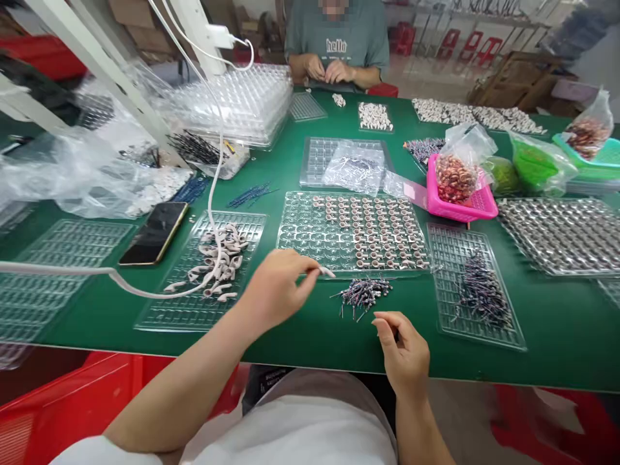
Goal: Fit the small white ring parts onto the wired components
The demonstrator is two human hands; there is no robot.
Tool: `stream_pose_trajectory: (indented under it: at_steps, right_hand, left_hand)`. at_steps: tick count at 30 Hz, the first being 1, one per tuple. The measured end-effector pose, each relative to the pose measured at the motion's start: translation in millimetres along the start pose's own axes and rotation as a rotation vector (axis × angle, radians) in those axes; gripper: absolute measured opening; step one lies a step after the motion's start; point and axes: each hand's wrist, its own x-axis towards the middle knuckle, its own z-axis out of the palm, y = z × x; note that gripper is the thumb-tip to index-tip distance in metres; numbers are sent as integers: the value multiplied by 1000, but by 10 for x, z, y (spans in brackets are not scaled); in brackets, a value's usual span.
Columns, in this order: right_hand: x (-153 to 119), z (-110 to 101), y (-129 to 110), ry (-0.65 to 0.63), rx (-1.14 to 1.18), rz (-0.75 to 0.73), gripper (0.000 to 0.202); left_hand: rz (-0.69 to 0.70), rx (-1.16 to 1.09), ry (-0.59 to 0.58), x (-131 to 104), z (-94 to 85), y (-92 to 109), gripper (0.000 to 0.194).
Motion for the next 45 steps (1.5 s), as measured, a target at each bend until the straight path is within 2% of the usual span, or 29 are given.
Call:
stream_pose_trajectory:
  at_steps: [4,7,9,11,14,17,19,21,24,31,35,38,41,45]
  right_hand:
    - [2,11,2,-18,43,-14,16]
    - [12,21,-11,-24,62,-27,16]
    - [17,27,-15,-30,72,-36,16]
    - [19,32,-16,-34,80,-41,16]
    - [17,32,-15,-38,84,-48,16]
    - [13,25,-17,-38,85,-56,17]
    - [12,21,-20,-32,81,-59,17]
    - [11,19,-21,-21,75,-64,18]
    - [5,25,-18,-7,77,-73,18]
    - [3,34,-30,-8,112,-68,17]
    - [10,34,-32,-15,113,-73,18]
    - [11,41,-33,-12,121,-80,18]
    - [7,33,-45,4,138,-79,19]
    - [-3,-54,-50,29,108,-98,16]
  left_hand:
    - [-309,221,106,-126,-391,-521,23]
    - [-532,376,144,-216,-567,-866,24]
    - [-529,449,115,-224,-590,-970,27]
    - [-417,426,110,-179,-515,-925,28]
    - [-202,249,106,-17,-235,-603,28]
    - [39,54,-78,236,132,-176,28]
    - [149,27,-205,439,349,36,28]
    - [175,28,-338,646,511,150,28]
    - [163,19,-489,915,639,176,22]
    - [82,-40,-740,1279,696,72,14]
    - [97,-118,-806,1394,746,2,8]
    - [112,-179,-792,1436,718,-30,9]
    - [97,-249,-736,1412,603,-31,11]
    - [4,-334,-603,1185,412,-2,19]
